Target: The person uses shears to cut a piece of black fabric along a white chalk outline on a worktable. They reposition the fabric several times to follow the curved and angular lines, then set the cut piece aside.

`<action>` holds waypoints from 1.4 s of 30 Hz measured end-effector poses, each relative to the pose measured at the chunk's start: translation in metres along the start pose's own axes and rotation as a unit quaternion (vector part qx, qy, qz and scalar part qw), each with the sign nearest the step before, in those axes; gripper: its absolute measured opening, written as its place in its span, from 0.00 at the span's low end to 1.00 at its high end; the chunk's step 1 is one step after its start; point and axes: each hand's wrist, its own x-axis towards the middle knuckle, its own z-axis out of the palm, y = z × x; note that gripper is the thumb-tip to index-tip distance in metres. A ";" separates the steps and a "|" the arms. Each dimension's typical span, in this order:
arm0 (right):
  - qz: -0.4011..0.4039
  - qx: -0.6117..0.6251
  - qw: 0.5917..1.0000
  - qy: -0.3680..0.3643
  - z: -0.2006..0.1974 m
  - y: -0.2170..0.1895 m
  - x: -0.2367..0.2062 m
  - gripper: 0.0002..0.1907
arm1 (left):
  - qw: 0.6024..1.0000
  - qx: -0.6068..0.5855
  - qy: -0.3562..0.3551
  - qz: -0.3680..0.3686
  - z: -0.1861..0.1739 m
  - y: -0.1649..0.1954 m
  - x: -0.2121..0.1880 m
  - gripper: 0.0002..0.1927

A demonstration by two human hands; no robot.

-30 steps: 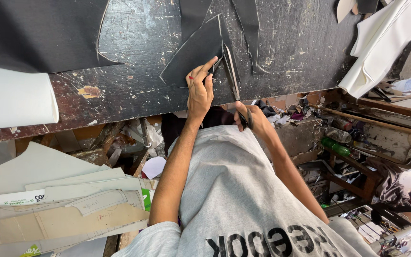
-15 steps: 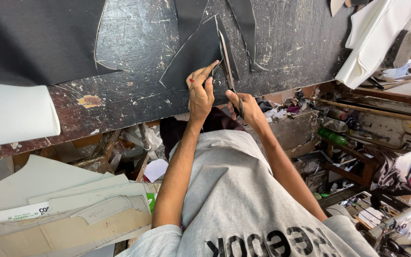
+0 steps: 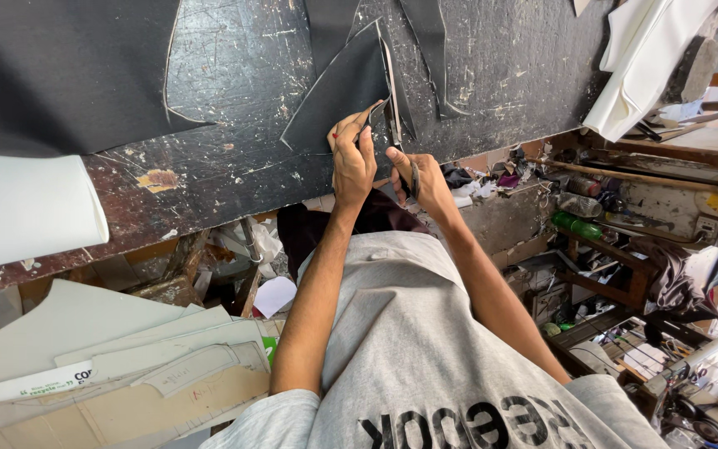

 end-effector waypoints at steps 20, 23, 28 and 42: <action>-0.003 0.020 0.999 0.027 0.003 -0.038 0.006 0.34 | 0.997 -0.060 0.033 -0.030 -0.002 0.018 -0.001 0.10; -0.012 0.007 1.000 0.026 -0.011 -0.038 0.005 0.33 | 0.990 -0.105 0.025 -0.089 0.006 0.026 -0.003 0.11; -0.006 0.062 0.998 -0.021 -0.071 -0.022 -0.004 0.31 | 0.986 -0.070 0.043 -0.148 0.026 0.040 -0.004 0.11; -0.223 -0.261 0.921 0.185 -0.285 0.056 0.060 0.18 | 0.954 -0.057 0.208 -0.208 -0.011 0.120 0.046 0.10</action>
